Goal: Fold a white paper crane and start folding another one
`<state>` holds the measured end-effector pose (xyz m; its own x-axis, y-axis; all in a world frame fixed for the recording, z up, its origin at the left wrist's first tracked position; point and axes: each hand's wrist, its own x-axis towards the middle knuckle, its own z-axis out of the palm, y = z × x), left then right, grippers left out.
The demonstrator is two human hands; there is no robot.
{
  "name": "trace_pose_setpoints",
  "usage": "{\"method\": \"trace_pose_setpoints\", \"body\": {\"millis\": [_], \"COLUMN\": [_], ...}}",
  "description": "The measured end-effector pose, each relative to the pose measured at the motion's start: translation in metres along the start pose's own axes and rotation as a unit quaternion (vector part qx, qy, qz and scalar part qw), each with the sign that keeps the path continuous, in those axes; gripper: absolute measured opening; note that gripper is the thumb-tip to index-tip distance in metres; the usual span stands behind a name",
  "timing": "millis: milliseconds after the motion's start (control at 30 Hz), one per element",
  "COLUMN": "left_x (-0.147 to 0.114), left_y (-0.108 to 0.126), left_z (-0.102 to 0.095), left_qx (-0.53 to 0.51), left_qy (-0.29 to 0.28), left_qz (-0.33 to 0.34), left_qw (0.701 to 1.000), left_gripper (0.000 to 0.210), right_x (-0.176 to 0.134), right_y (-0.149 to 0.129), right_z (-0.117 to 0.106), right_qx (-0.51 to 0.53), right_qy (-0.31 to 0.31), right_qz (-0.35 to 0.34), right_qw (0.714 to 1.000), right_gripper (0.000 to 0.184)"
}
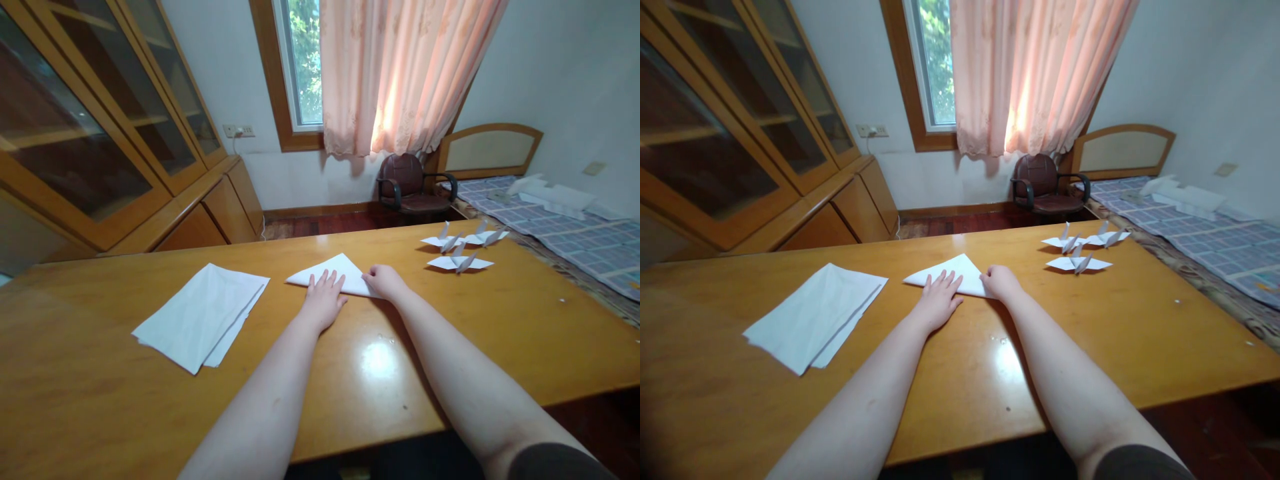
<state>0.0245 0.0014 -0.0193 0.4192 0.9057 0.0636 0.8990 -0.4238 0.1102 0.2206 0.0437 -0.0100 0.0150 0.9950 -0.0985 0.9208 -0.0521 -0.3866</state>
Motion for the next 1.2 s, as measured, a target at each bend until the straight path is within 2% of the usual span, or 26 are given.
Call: {"method": "trace_pose_setpoints", "body": {"millis": [267, 733, 1000, 1200], "left_x": [0.001, 0.001, 0.001, -0.007], "left_y": [0.000, -0.002, -0.007, 0.001], "left_z": [0.006, 0.007, 0.008, -0.009], "left_qx": [0.008, -0.006, -0.002, 0.014], "left_qy": [-0.032, -0.044, -0.037, 0.008], "left_qz": [-0.018, -0.023, -0.044, -0.104], "left_qw": [0.999, 0.999, 0.998, 0.994], "left_gripper": [0.071, 0.066, 0.066, 0.057], "right_x": [0.001, -0.002, -0.011, -0.017], "right_y": [-0.003, -0.007, 0.004, -0.007], "right_z": [0.002, -0.004, -0.019, -0.014], "right_qx": [-0.008, -0.021, -0.003, -0.020], "right_qy": [-0.003, -0.011, -0.075, -0.071], "right_qz": [0.020, 0.036, 0.014, -0.012], "right_qw": [1.000, 0.999, 0.997, 0.997], "right_gripper": [0.029, 0.028, 0.036, 0.033]}}
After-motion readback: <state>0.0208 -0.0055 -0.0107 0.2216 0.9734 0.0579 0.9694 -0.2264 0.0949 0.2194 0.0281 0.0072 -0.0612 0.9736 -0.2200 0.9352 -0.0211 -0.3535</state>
